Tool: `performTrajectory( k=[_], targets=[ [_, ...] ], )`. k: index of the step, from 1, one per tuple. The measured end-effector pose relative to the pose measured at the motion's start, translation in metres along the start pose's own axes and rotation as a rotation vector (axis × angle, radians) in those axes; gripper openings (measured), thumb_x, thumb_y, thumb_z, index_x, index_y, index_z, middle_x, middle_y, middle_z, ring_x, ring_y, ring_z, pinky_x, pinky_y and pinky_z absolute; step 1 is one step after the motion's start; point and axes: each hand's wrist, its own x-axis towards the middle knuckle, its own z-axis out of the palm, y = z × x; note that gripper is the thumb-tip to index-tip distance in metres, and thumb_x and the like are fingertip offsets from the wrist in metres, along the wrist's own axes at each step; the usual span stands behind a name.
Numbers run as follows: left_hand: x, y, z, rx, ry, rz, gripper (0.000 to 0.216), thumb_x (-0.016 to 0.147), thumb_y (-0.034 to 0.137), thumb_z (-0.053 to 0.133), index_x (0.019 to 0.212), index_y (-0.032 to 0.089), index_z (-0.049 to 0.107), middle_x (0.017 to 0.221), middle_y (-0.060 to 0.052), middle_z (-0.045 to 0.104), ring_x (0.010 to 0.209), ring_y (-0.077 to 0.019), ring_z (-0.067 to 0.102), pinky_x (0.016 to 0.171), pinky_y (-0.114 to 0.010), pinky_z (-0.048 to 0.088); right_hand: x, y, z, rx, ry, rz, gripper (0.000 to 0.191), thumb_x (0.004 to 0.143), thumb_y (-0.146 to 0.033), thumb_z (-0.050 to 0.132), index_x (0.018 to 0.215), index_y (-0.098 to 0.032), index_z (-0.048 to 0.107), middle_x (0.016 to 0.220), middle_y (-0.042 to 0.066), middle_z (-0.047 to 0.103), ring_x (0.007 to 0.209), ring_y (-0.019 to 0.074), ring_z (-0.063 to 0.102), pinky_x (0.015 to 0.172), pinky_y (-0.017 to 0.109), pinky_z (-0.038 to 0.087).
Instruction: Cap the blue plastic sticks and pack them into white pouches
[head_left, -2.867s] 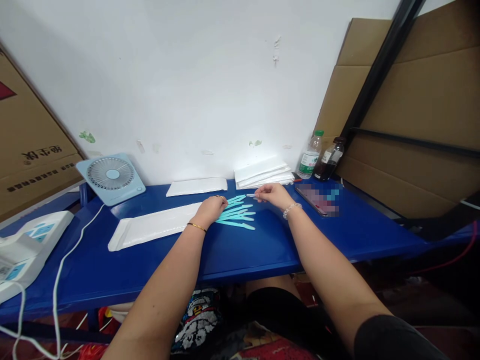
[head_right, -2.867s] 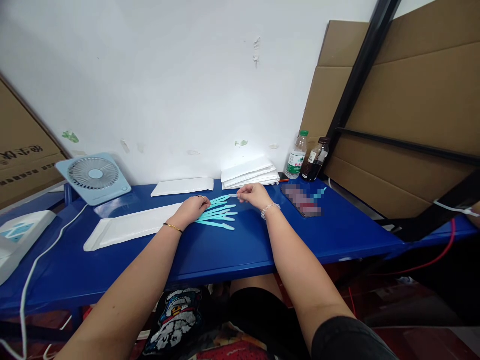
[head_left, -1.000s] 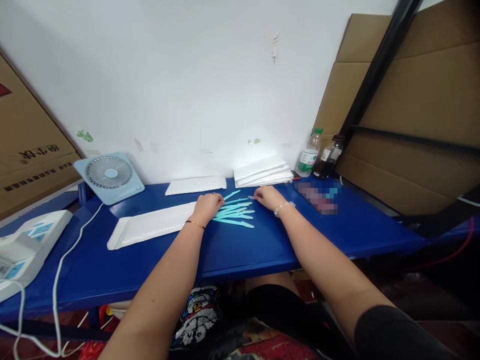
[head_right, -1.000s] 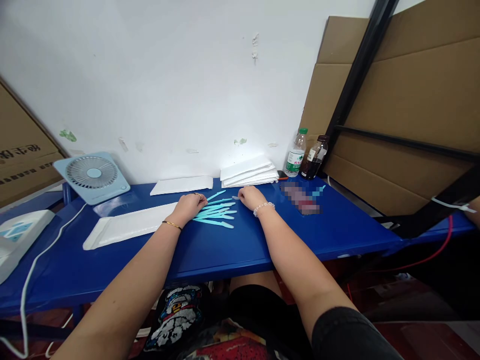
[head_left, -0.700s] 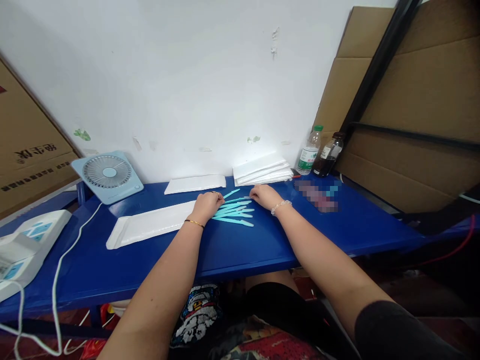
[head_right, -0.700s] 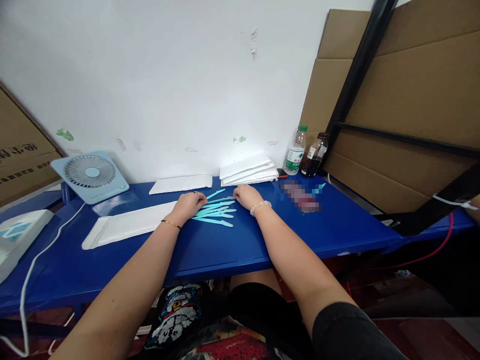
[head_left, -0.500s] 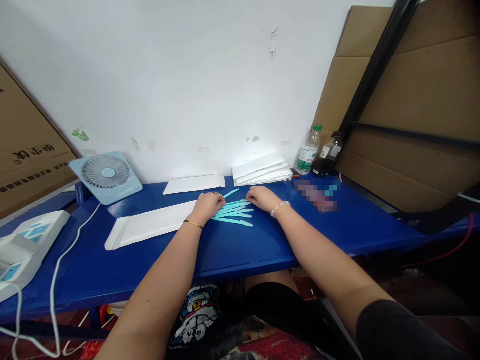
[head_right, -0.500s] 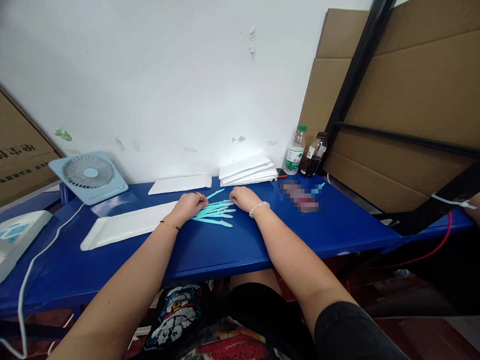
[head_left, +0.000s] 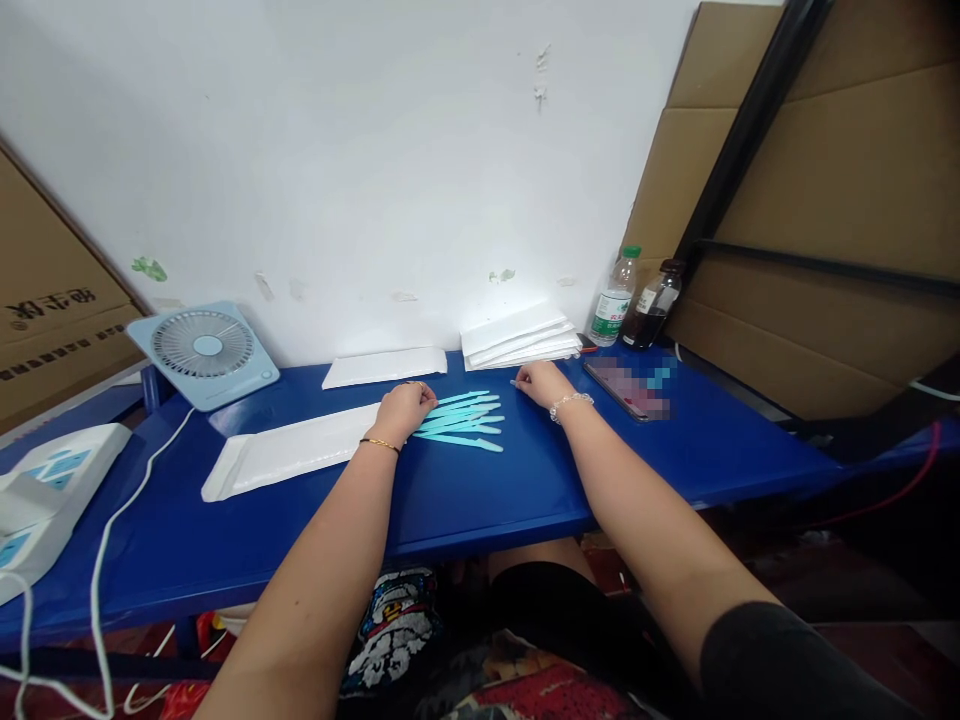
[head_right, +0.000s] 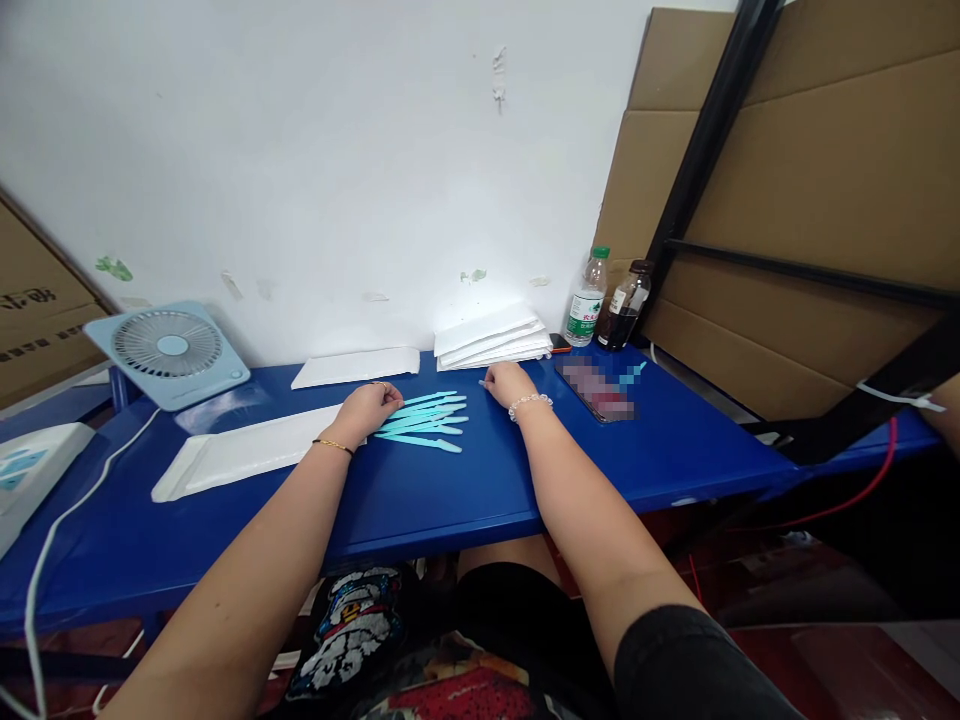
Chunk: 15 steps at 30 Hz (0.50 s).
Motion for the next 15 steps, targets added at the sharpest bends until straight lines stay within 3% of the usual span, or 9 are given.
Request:
performTrajectory(
  k=[9, 15],
  targets=[
    [0.002, 0.0, 0.0, -0.035, -0.036, -0.039, 0.017, 0.078, 0.032, 0.055, 0.085, 0.021, 0.065, 0.087, -0.003, 0.07, 0.076, -0.0167, 0.061, 0.062, -0.023, 0.04, 0.0, -0.003, 0.007, 0.335, -0.092, -0.016, 0.014, 0.076, -0.018, 0.062, 0.085, -0.018, 0.073, 0.082, 0.003, 0.072, 0.076, 0.0149, 0.063, 0.069, 0.023, 0.046],
    [0.002, 0.001, 0.001, -0.027, -0.021, -0.021, 0.016, 0.078, 0.031, 0.055, 0.084, 0.021, 0.066, 0.087, -0.003, 0.07, 0.075, -0.0168, 0.06, 0.06, -0.023, 0.039, -0.001, -0.006, 0.012, 0.427, -0.111, -0.093, 0.014, 0.075, -0.023, 0.063, 0.083, -0.017, 0.073, 0.076, 0.001, 0.07, 0.071, 0.0134, 0.061, 0.068, 0.023, 0.045]
  ],
)
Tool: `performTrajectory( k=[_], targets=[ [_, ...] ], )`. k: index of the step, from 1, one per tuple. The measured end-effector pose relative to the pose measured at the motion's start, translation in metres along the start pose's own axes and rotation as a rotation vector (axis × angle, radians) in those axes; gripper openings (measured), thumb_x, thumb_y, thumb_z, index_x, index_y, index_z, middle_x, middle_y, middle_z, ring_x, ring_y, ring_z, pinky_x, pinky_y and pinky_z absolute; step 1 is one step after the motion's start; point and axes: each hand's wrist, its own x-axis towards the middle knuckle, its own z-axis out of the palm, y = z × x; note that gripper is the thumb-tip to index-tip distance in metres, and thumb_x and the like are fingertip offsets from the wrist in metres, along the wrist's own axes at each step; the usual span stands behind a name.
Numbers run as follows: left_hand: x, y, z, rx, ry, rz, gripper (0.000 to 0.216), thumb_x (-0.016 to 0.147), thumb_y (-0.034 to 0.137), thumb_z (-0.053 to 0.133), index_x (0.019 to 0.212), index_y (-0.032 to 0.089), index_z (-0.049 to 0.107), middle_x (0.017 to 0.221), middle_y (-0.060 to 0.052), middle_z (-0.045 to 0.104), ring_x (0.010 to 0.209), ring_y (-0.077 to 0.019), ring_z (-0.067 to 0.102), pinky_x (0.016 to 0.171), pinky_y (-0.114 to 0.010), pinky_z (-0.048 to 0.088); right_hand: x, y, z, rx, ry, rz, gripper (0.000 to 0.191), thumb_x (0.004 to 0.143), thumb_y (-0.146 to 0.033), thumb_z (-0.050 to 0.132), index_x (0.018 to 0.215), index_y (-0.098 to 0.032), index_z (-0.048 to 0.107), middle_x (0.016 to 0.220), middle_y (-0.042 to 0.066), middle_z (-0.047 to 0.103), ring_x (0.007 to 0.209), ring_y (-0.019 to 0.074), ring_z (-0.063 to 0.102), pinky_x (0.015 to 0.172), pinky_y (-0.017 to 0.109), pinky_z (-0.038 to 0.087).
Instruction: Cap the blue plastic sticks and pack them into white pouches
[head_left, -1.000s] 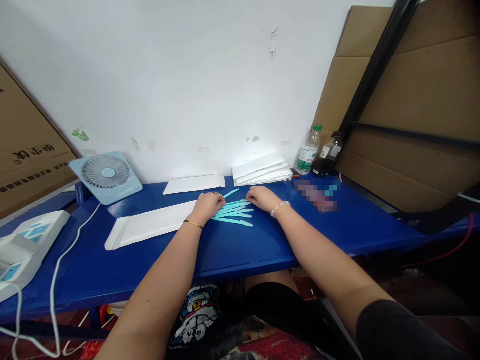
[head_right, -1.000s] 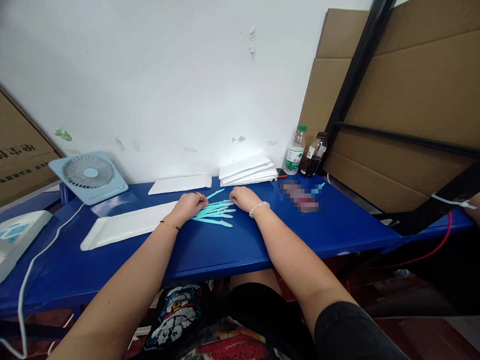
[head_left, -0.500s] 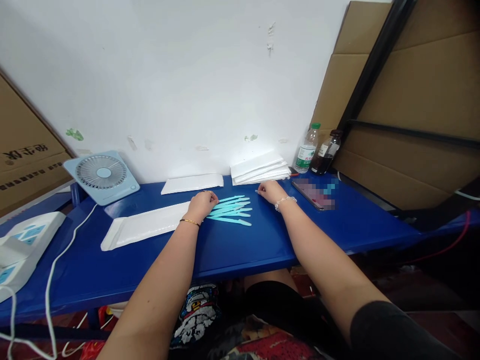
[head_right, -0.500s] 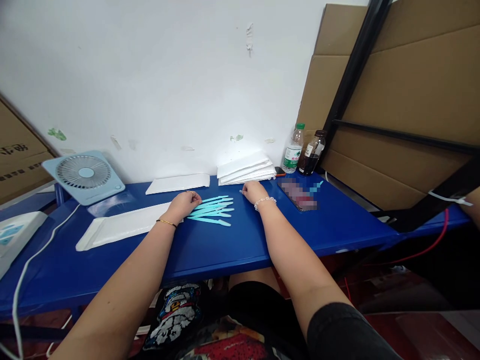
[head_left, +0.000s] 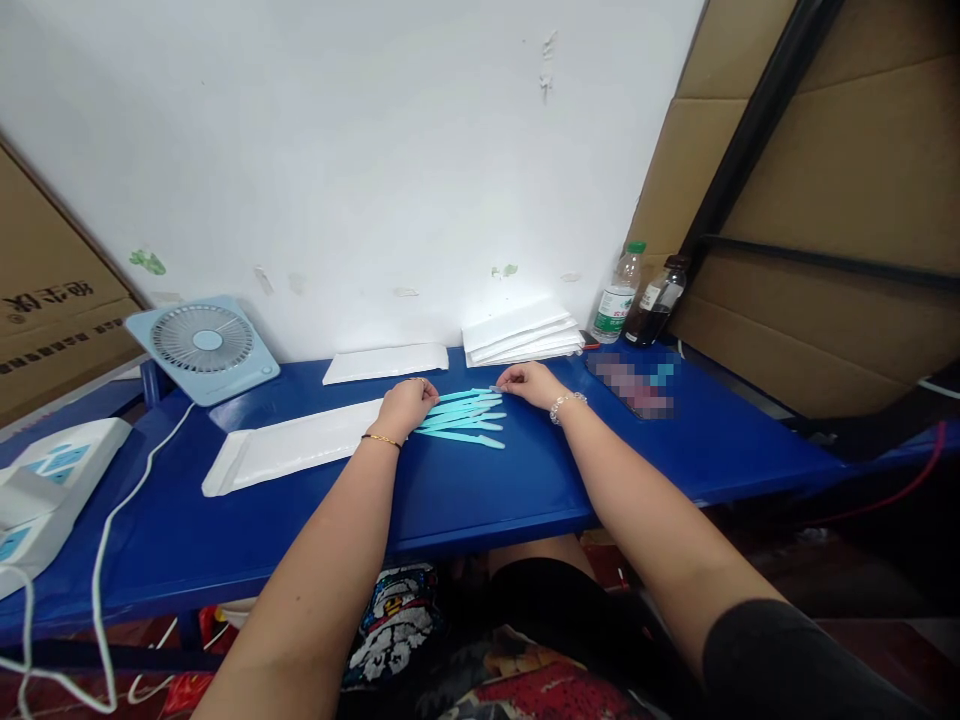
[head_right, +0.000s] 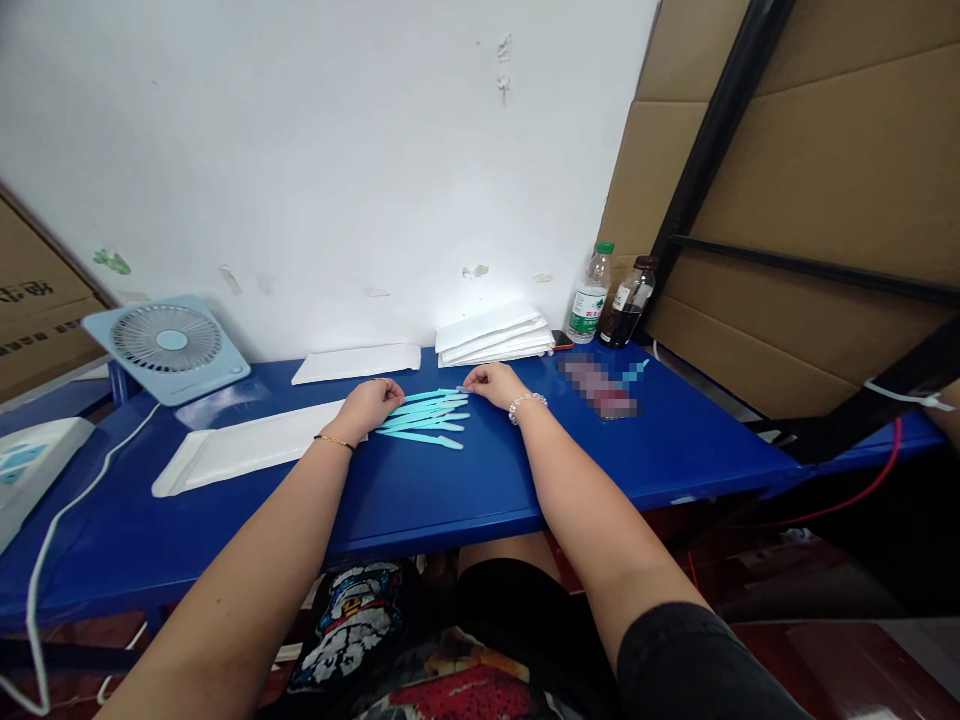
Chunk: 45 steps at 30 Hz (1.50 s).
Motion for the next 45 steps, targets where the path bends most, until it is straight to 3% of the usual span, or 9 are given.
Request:
performTrajectory(
  k=[16, 20, 22, 29, 36, 38, 40, 43, 45],
  targets=[
    [-0.003, 0.007, -0.002, 0.011, -0.019, 0.123, 0.024, 0.081, 0.038, 0.052, 0.089, 0.022, 0.067, 0.087, -0.003, 0.069, 0.083, -0.02, 0.062, 0.069, -0.026, 0.042, -0.001, -0.022, 0.011, -0.047, -0.062, -0.045, 0.017, 0.079, -0.023, 0.06, 0.088, -0.017, 0.072, 0.081, 0.002, 0.07, 0.073, 0.0128, 0.06, 0.07, 0.023, 0.045],
    [-0.011, 0.008, -0.008, -0.024, -0.114, 0.287, 0.065, 0.064, 0.059, 0.066, 0.117, 0.022, 0.058, 0.112, -0.007, 0.063, 0.103, -0.026, 0.056, 0.079, -0.029, 0.042, -0.014, -0.04, 0.007, -0.204, -0.129, -0.149, 0.048, 0.075, -0.045, 0.065, 0.115, -0.018, 0.063, 0.11, 0.009, 0.062, 0.097, 0.0209, 0.057, 0.083, 0.031, 0.045],
    [-0.015, 0.009, -0.009, -0.003, -0.183, 0.37, 0.076, 0.053, 0.06, 0.073, 0.117, 0.021, 0.058, 0.111, -0.008, 0.063, 0.102, -0.027, 0.056, 0.078, -0.029, 0.043, -0.023, -0.052, 0.008, -0.322, -0.225, -0.214, 0.07, 0.066, -0.05, 0.072, 0.126, -0.019, 0.054, 0.12, 0.011, 0.055, 0.109, 0.0266, 0.05, 0.088, 0.036, 0.042],
    [-0.026, 0.027, -0.006, 0.192, -0.194, 0.403, 0.027, 0.081, 0.04, 0.052, 0.088, 0.016, 0.063, 0.089, -0.008, 0.067, 0.079, -0.0224, 0.062, 0.065, -0.029, 0.044, -0.035, -0.081, 0.031, -0.712, -0.257, -0.286, 0.023, 0.079, -0.015, 0.051, 0.101, -0.012, 0.057, 0.101, 0.012, 0.057, 0.095, 0.0228, 0.053, 0.079, 0.03, 0.042],
    [-0.046, 0.06, -0.014, 0.295, -0.067, 0.445, 0.028, 0.088, 0.034, 0.044, 0.102, 0.015, 0.059, 0.094, -0.013, 0.068, 0.085, -0.0272, 0.064, 0.074, -0.036, 0.047, -0.036, -0.09, 0.031, -0.868, -0.197, -0.201, 0.02, 0.085, -0.028, 0.05, 0.1, -0.017, 0.057, 0.096, 0.011, 0.065, 0.088, 0.0246, 0.061, 0.076, 0.033, 0.041],
    [-0.045, 0.044, -0.032, 0.266, -0.063, 0.45, 0.04, 0.08, 0.046, 0.056, 0.112, 0.021, 0.056, 0.104, -0.009, 0.067, 0.096, -0.0258, 0.062, 0.081, -0.033, 0.046, -0.035, -0.088, 0.027, -0.85, -0.199, -0.15, 0.024, 0.088, -0.033, 0.047, 0.105, -0.019, 0.056, 0.094, 0.01, 0.067, 0.084, 0.023, 0.063, 0.071, 0.03, 0.04],
    [-0.044, 0.01, -0.056, 0.171, -0.016, 0.38, 0.078, 0.065, 0.057, 0.067, 0.131, 0.023, 0.043, 0.127, -0.01, 0.056, 0.115, -0.0277, 0.052, 0.092, -0.034, 0.042, -0.033, -0.084, 0.022, -0.781, -0.178, -0.121, 0.026, 0.089, -0.04, 0.045, 0.103, -0.021, 0.058, 0.091, 0.009, 0.067, 0.08, 0.0222, 0.063, 0.066, 0.028, 0.039],
    [-0.047, -0.056, -0.09, 0.281, -0.078, -0.064, 0.09, 0.056, 0.062, 0.069, 0.131, 0.019, 0.046, 0.137, -0.018, 0.046, 0.128, -0.0393, 0.037, 0.094, -0.045, 0.04, -0.029, -0.076, 0.013, -0.561, -0.126, -0.106, 0.029, 0.09, -0.044, 0.044, 0.091, -0.02, 0.06, 0.084, 0.006, 0.067, 0.073, 0.0198, 0.061, 0.059, 0.025, 0.037],
    [-0.056, -0.087, -0.101, 0.322, -0.22, -0.287, 0.089, 0.051, 0.062, 0.07, 0.124, 0.014, 0.052, 0.131, -0.024, 0.051, 0.119, -0.0422, 0.046, 0.09, -0.045, 0.042, -0.026, -0.071, 0.009, -0.418, -0.107, -0.099, 0.029, 0.089, -0.044, 0.045, 0.085, -0.02, 0.06, 0.078, 0.005, 0.066, 0.068, 0.0181, 0.059, 0.057, 0.024, 0.036]
  ],
)
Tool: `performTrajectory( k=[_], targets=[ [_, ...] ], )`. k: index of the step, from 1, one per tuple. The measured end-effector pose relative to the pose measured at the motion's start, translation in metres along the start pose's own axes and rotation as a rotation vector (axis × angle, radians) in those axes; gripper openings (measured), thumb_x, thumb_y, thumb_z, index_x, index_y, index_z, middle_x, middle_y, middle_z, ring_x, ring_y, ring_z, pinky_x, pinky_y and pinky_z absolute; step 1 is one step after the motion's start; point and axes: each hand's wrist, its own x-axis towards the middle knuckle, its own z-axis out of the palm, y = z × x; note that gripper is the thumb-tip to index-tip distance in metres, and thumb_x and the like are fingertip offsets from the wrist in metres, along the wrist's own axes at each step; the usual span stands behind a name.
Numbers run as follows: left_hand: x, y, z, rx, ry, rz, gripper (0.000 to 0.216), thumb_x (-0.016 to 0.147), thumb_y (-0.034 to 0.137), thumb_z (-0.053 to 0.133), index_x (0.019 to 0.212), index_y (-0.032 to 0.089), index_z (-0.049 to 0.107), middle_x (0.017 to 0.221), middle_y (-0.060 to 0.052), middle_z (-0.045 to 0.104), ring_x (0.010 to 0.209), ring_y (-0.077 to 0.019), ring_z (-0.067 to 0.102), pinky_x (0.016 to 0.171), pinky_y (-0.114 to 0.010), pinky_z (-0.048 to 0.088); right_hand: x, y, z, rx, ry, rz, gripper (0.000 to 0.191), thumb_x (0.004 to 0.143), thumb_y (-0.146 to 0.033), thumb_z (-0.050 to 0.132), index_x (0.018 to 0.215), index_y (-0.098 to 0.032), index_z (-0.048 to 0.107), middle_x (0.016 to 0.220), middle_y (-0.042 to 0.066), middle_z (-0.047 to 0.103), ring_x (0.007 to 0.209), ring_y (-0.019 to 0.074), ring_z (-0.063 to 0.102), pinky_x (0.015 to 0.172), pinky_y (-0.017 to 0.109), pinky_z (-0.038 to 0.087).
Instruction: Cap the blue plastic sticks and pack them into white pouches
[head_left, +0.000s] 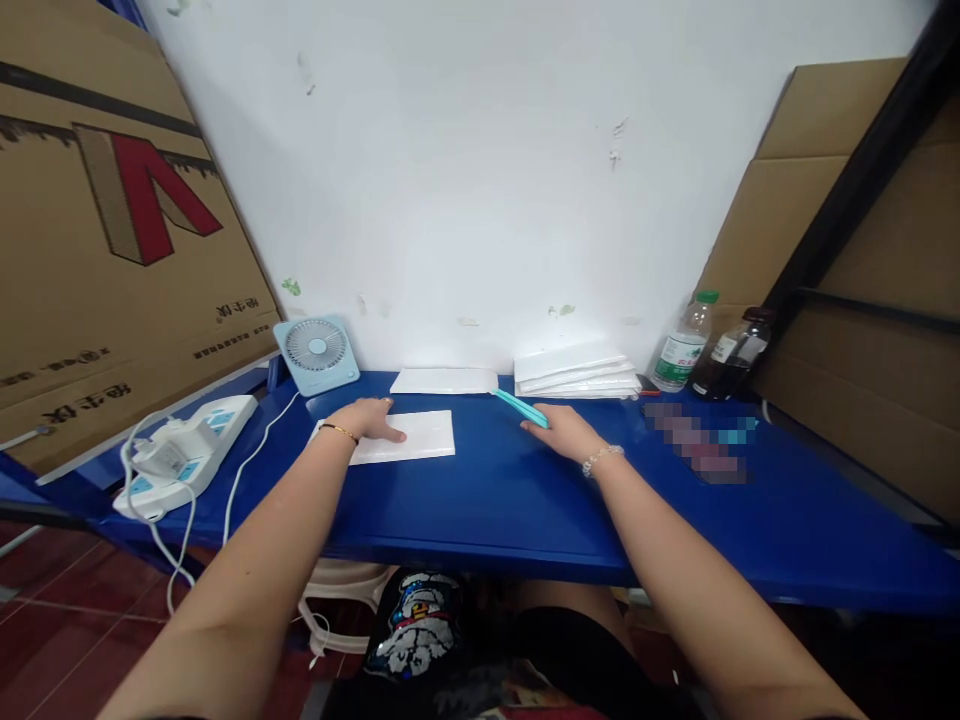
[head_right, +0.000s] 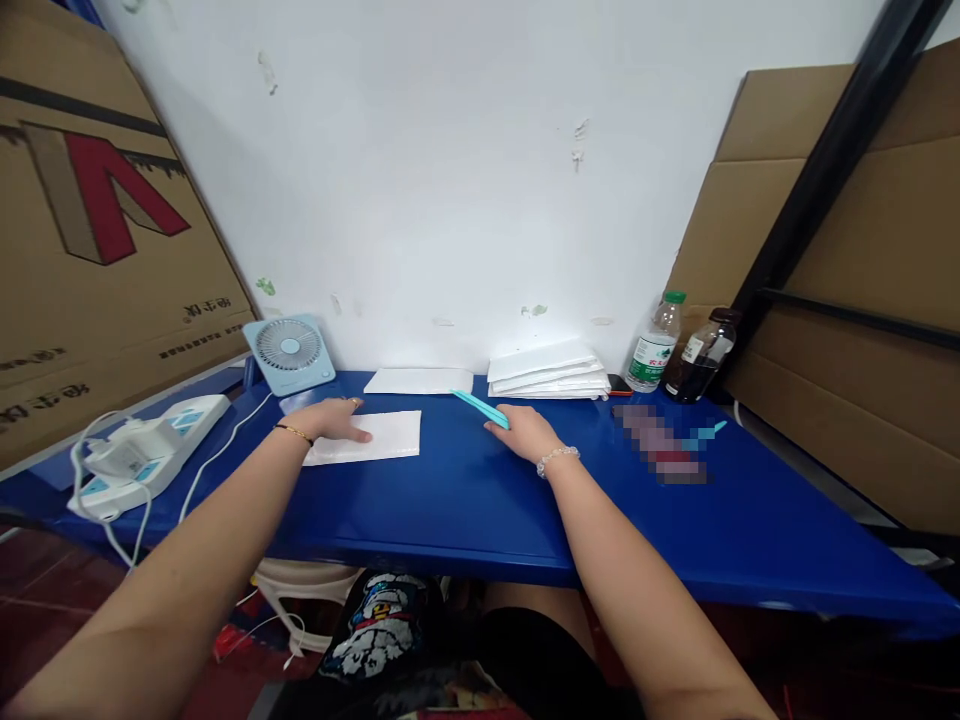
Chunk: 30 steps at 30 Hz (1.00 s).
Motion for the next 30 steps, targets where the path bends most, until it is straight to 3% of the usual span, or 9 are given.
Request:
performTrajectory(
  k=[4, 8, 11, 14, 17, 19, 23, 26, 30],
  targets=[
    [-0.019, -0.005, 0.011, -0.107, -0.063, -0.097, 0.085, 0.06, 0.066, 0.062, 0.121, 0.009, 0.052, 0.104, -0.025, 0.066, 0.084, -0.035, 0.066, 0.07, -0.038, 0.049, 0.002, 0.007, -0.001, 0.089, 0.028, 0.004, 0.028, 0.087, -0.043, 0.048, 0.078, -0.019, 0.06, 0.071, 0.003, 0.064, 0.064, 0.0175, 0.057, 0.056, 0.025, 0.035],
    [-0.038, 0.027, 0.007, -0.303, -0.197, -0.104, 0.097, 0.074, 0.073, 0.039, 0.141, 0.004, 0.025, 0.078, -0.018, 0.071, 0.063, -0.0287, 0.068, 0.061, -0.035, 0.05, -0.001, 0.01, -0.004, 0.099, 0.046, -0.013, 0.027, 0.086, -0.042, 0.048, 0.08, -0.02, 0.061, 0.073, 0.003, 0.064, 0.065, 0.0176, 0.056, 0.057, 0.025, 0.035],
    [-0.045, 0.047, -0.003, -0.209, -0.1, 0.266, 0.105, 0.06, 0.074, 0.057, 0.142, 0.015, 0.031, 0.109, -0.018, 0.067, 0.097, -0.0311, 0.064, 0.083, -0.036, 0.048, -0.003, 0.014, -0.007, 0.082, 0.041, -0.012, 0.026, 0.086, -0.042, 0.049, 0.08, -0.02, 0.061, 0.073, 0.003, 0.064, 0.065, 0.0174, 0.057, 0.057, 0.024, 0.035],
    [-0.047, 0.074, -0.001, -0.121, -0.024, 0.724, 0.123, 0.034, 0.062, 0.079, 0.141, 0.025, 0.033, 0.145, -0.014, 0.037, 0.133, -0.0368, 0.03, 0.105, -0.044, 0.029, -0.004, 0.019, -0.011, 0.059, 0.019, -0.019, 0.024, 0.084, -0.04, 0.051, 0.076, -0.019, 0.06, 0.071, 0.002, 0.063, 0.064, 0.0168, 0.056, 0.057, 0.024, 0.035],
    [-0.041, 0.107, 0.015, -0.087, -0.051, 0.881, 0.128, 0.031, 0.052, 0.083, 0.144, 0.028, 0.027, 0.149, -0.012, 0.03, 0.138, -0.0376, 0.016, 0.109, -0.052, 0.016, -0.005, 0.022, -0.016, 0.06, -0.002, -0.033, 0.023, 0.083, -0.039, 0.052, 0.073, -0.019, 0.059, 0.068, 0.002, 0.063, 0.063, 0.0164, 0.056, 0.059, 0.024, 0.035],
    [-0.033, 0.123, 0.025, -0.054, -0.077, 0.873, 0.119, 0.037, 0.049, 0.082, 0.142, 0.027, 0.03, 0.144, -0.012, 0.038, 0.135, -0.0367, 0.025, 0.109, -0.052, 0.015, -0.007, 0.024, -0.019, 0.072, -0.012, -0.049, 0.022, 0.082, -0.037, 0.052, 0.073, -0.019, 0.059, 0.067, 0.001, 0.062, 0.062, 0.0162, 0.055, 0.058, 0.024, 0.035],
    [-0.017, 0.125, 0.028, -0.059, 0.084, 0.768, 0.081, 0.048, 0.045, 0.076, 0.122, 0.023, 0.055, 0.116, -0.011, 0.061, 0.111, -0.0327, 0.052, 0.101, -0.041, 0.031, -0.01, 0.026, -0.024, 0.031, -0.011, -0.103, 0.012, 0.079, -0.03, 0.054, 0.074, -0.02, 0.059, 0.067, 0.0, 0.061, 0.062, 0.0157, 0.055, 0.057, 0.023, 0.034],
    [-0.012, 0.111, 0.022, -0.159, 0.157, 0.693, 0.058, 0.055, 0.043, 0.07, 0.109, 0.022, 0.061, 0.102, -0.007, 0.065, 0.096, -0.0281, 0.059, 0.086, -0.033, 0.042, -0.01, 0.024, -0.024, -0.094, -0.027, -0.109, 0.005, 0.075, -0.022, 0.055, 0.076, -0.02, 0.059, 0.069, 0.0, 0.062, 0.065, 0.0158, 0.056, 0.056, 0.023, 0.033],
    [-0.011, 0.096, 0.019, -0.356, 0.149, 0.575, 0.052, 0.061, 0.04, 0.065, 0.109, 0.02, 0.058, 0.101, -0.005, 0.065, 0.088, -0.0244, 0.061, 0.074, -0.029, 0.046, -0.009, 0.016, -0.021, -0.327, -0.032, -0.062, 0.012, 0.074, -0.021, 0.057, 0.085, -0.023, 0.062, 0.079, 0.004, 0.067, 0.073, 0.0201, 0.061, 0.058, 0.024, 0.034]
  ],
)
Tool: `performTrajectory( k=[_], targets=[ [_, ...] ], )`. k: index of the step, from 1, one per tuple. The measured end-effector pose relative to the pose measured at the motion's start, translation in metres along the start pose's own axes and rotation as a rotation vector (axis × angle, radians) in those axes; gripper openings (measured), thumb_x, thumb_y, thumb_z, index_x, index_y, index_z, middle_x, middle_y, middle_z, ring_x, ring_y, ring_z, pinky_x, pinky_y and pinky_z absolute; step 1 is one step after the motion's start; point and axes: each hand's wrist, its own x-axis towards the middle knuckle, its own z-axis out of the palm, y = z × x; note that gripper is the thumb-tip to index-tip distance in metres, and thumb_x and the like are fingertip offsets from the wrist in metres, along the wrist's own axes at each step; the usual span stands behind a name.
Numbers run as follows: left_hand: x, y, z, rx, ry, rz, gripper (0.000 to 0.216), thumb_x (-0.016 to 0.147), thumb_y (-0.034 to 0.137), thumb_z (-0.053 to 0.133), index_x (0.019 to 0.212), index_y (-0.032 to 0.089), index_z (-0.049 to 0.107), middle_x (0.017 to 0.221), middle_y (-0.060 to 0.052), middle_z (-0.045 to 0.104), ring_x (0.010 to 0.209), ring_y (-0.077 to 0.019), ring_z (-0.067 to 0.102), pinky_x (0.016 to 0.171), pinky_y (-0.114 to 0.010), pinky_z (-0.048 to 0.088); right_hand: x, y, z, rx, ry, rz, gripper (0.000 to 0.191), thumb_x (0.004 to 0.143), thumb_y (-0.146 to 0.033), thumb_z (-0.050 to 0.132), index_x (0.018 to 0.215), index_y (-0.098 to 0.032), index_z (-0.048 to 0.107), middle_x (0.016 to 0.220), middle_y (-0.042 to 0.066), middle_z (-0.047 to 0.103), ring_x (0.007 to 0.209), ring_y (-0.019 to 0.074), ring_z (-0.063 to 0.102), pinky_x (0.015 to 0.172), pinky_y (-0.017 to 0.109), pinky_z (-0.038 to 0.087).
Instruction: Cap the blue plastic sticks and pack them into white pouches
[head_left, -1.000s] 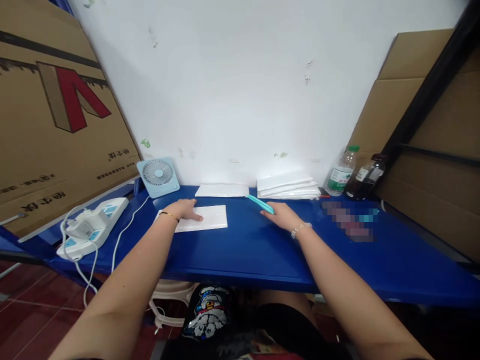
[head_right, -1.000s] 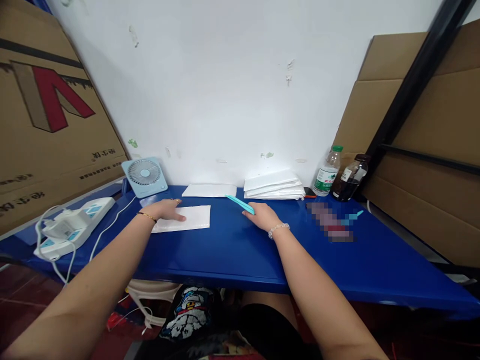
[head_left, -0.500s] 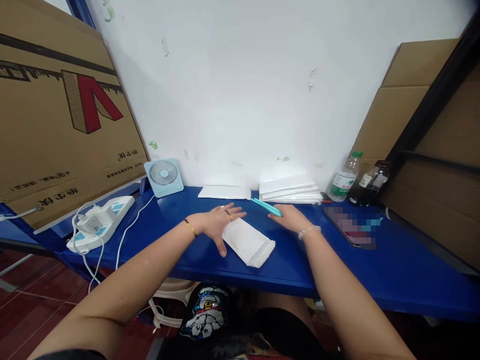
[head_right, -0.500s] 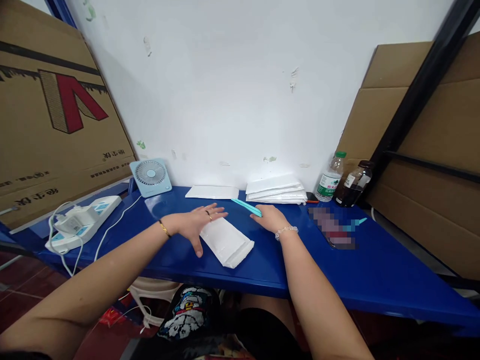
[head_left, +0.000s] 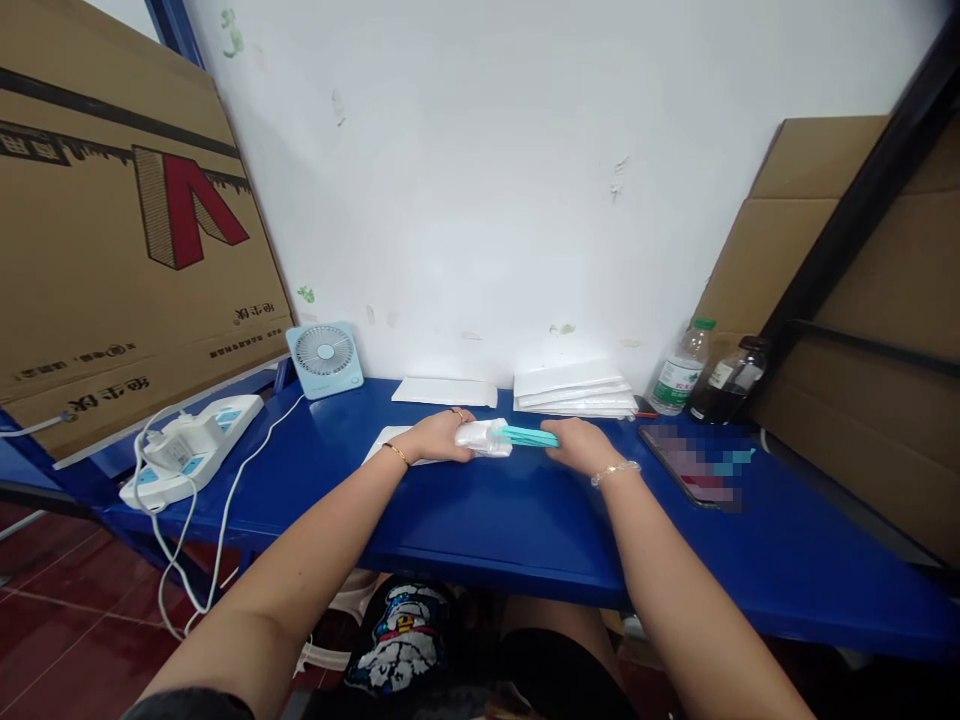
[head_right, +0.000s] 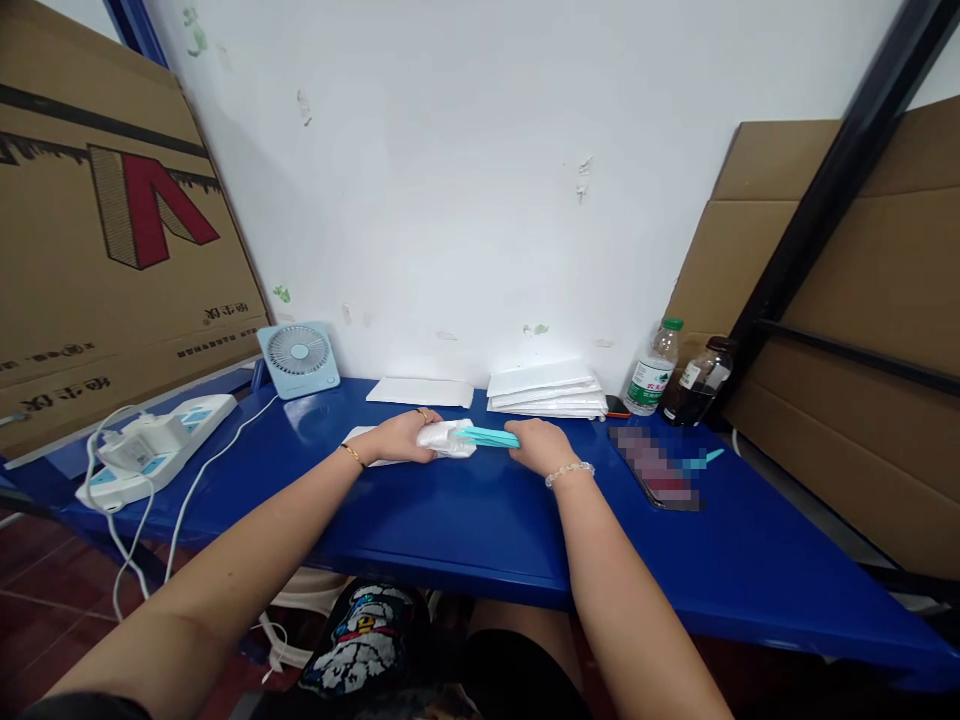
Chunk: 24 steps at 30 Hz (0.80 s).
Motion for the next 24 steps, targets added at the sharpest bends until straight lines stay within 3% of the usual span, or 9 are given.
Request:
performTrajectory(
  k=[3, 8, 12, 17, 20, 22, 24],
  targets=[
    [0.0, -0.001, 0.001, -0.068, 0.028, -0.056, 0.049, 0.064, 0.038, 0.063, 0.109, 0.02, 0.058, 0.099, -0.005, 0.065, 0.086, -0.0237, 0.062, 0.074, -0.03, 0.046, 0.002, -0.014, -0.003, -0.135, 0.007, 0.022, 0.017, 0.077, -0.02, 0.058, 0.093, -0.023, 0.062, 0.086, 0.008, 0.069, 0.078, 0.0241, 0.065, 0.061, 0.027, 0.039],
    [0.001, 0.012, 0.011, -0.055, 0.072, 0.016, 0.058, 0.062, 0.041, 0.067, 0.114, 0.02, 0.055, 0.108, -0.007, 0.062, 0.094, -0.0262, 0.06, 0.082, -0.033, 0.046, 0.012, -0.047, -0.023, -0.224, 0.007, -0.085, 0.015, 0.082, -0.015, 0.054, 0.093, -0.019, 0.064, 0.085, 0.013, 0.07, 0.079, 0.0264, 0.067, 0.064, 0.03, 0.043],
    [0.002, 0.027, 0.022, -0.053, 0.14, 0.066, 0.088, 0.048, 0.038, 0.078, 0.128, 0.021, 0.044, 0.123, -0.01, 0.053, 0.108, -0.0323, 0.054, 0.091, -0.04, 0.042, 0.023, -0.069, -0.063, -0.292, 0.01, -0.224, 0.02, 0.085, -0.011, 0.049, 0.091, -0.015, 0.068, 0.086, 0.016, 0.07, 0.084, 0.0269, 0.067, 0.068, 0.032, 0.045],
    [0.008, 0.043, 0.018, -0.282, 0.386, 0.088, 0.069, 0.059, 0.02, 0.066, 0.123, 0.017, 0.039, 0.117, -0.01, 0.055, 0.104, -0.026, 0.056, 0.09, -0.037, 0.044, 0.034, -0.095, -0.125, -0.351, 0.018, -0.31, 0.019, 0.085, -0.011, 0.052, 0.088, -0.016, 0.07, 0.086, 0.014, 0.07, 0.086, 0.0271, 0.067, 0.07, 0.032, 0.045],
    [0.01, 0.05, 0.003, -0.433, 0.453, 0.126, 0.065, 0.064, 0.019, 0.063, 0.122, 0.019, 0.035, 0.112, -0.007, 0.058, 0.098, -0.021, 0.058, 0.087, -0.033, 0.045, 0.044, -0.098, -0.16, -0.262, 0.066, -0.307, 0.012, 0.075, -0.009, 0.065, 0.083, -0.016, 0.071, 0.083, 0.01, 0.069, 0.087, 0.0266, 0.066, 0.074, 0.033, 0.045],
    [0.011, 0.051, -0.007, -0.505, 0.466, 0.135, 0.064, 0.067, 0.021, 0.063, 0.123, 0.019, 0.032, 0.109, -0.006, 0.059, 0.094, -0.0191, 0.059, 0.084, -0.032, 0.046, 0.051, -0.091, -0.181, -0.076, 0.105, -0.332, 0.018, 0.069, -0.015, 0.074, 0.086, -0.019, 0.071, 0.08, 0.005, 0.067, 0.087, 0.0247, 0.064, 0.077, 0.033, 0.045],
    [0.011, 0.051, -0.015, -0.559, 0.498, 0.14, 0.062, 0.07, 0.024, 0.063, 0.123, 0.02, 0.031, 0.111, -0.005, 0.058, 0.097, -0.0187, 0.058, 0.084, -0.031, 0.046, 0.054, -0.08, -0.197, 0.158, 0.162, -0.391, 0.022, 0.072, -0.025, 0.073, 0.093, -0.021, 0.07, 0.081, 0.001, 0.065, 0.088, 0.0219, 0.062, 0.08, 0.034, 0.045]
  ],
)
